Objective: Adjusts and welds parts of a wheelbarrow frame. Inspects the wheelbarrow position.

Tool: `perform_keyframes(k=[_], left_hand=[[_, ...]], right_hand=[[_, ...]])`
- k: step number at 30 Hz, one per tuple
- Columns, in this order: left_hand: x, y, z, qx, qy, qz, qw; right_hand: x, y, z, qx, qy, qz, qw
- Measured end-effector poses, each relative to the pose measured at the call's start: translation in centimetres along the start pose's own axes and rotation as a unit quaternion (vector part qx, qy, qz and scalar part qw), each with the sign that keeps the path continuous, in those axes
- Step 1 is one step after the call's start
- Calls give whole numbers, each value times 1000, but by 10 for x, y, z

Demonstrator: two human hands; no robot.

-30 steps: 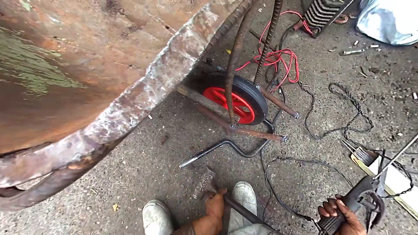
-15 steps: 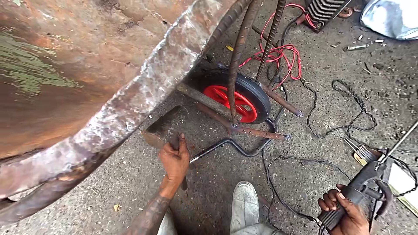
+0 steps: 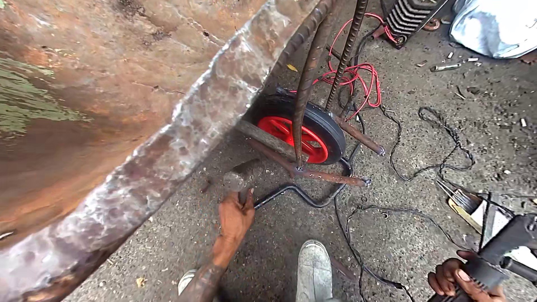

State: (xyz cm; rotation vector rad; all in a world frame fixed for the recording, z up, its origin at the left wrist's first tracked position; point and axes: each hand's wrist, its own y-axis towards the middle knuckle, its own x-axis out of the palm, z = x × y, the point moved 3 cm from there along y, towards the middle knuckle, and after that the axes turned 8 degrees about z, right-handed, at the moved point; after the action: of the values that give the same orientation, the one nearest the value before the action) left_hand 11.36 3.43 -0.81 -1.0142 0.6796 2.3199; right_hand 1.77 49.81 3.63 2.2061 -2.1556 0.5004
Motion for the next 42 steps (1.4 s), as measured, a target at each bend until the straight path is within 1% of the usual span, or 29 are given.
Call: perform_keyframes(k=[3, 5, 6, 8, 9, 11, 13, 16, 18, 20, 21, 22, 23, 24, 25, 26, 27, 31, 34, 37, 39, 42], left_hand=[[-11, 6, 9, 29, -10, 83, 996], [-11, 11, 15, 43, -1, 106, 993], [-9, 15, 17, 46, 11, 94, 994], [-2, 26, 19, 40, 35, 29, 998], [0, 30, 22, 36, 37, 14, 999], [4, 40, 30, 27, 29, 6, 999], [9, 42, 33, 15, 10, 16, 1000], [5, 36, 36, -7, -30, 57, 998], [-4, 24, 37, -29, -66, 101, 992], [-12, 14, 35, -25, -87, 165, 982], [-13, 12, 34, -12, -79, 190, 979], [-12, 13, 33, 0, -57, 197, 979], [-10, 19, 30, 11, -25, 177, 984], [-8, 26, 28, 13, 4, 127, 992], [-7, 33, 26, -4, 18, 57, 998], [-8, 40, 25, -20, 19, 20, 999], [-11, 44, 24, -32, 11, 18, 999], [-28, 39, 15, -50, -27, 97, 994], [-34, 30, 8, -49, -42, 117, 991], [-29, 22, 7, -48, -28, 97, 994], [-21, 17, 8, -54, -22, 70, 996], [-10, 19, 14, -67, -9, 37, 997]], right_hand=[[3, 1, 0, -1, -10, -14, 1000], [9, 5, 3, 10, -5, -19, 1000], [13, 6, 6, 15, 2, -23, 1000], [23, 6, 11, 17, 14, -32, 999], [28, 8, 12, 16, 13, -36, 999], [39, 11, 12, 6, 7, -44, 999], [45, 9, 7, -10, 6, -56, 998], [44, 6, -9, -43, 5, -80, 996], [38, 2, -22, -63, -4, -84, 994], [33, -2, -31, -67, -9, -83, 994], [31, -2, -33, -63, -7, -84, 994], [30, -1, -34, -57, 0, -88, 994], [31, 0, -34, -51, 7, -93, 994], [32, 0, -33, -42, 13, -97, 994], [35, 1, -31, -35, 16, -103, 994], [38, 3, -29, -34, 15, -112, 993], [42, 6, -27, -36, 14, -120, 992], [52, 1, -23, -57, -8, -134, 989], [55, -3, -26, -89, -27, -162, 982], [63, -12, -34, -95, -60, -198, 974], [69, -19, -40, -96, -93, -199, 971], [78, -22, -45, -121, -154, -199, 960]])
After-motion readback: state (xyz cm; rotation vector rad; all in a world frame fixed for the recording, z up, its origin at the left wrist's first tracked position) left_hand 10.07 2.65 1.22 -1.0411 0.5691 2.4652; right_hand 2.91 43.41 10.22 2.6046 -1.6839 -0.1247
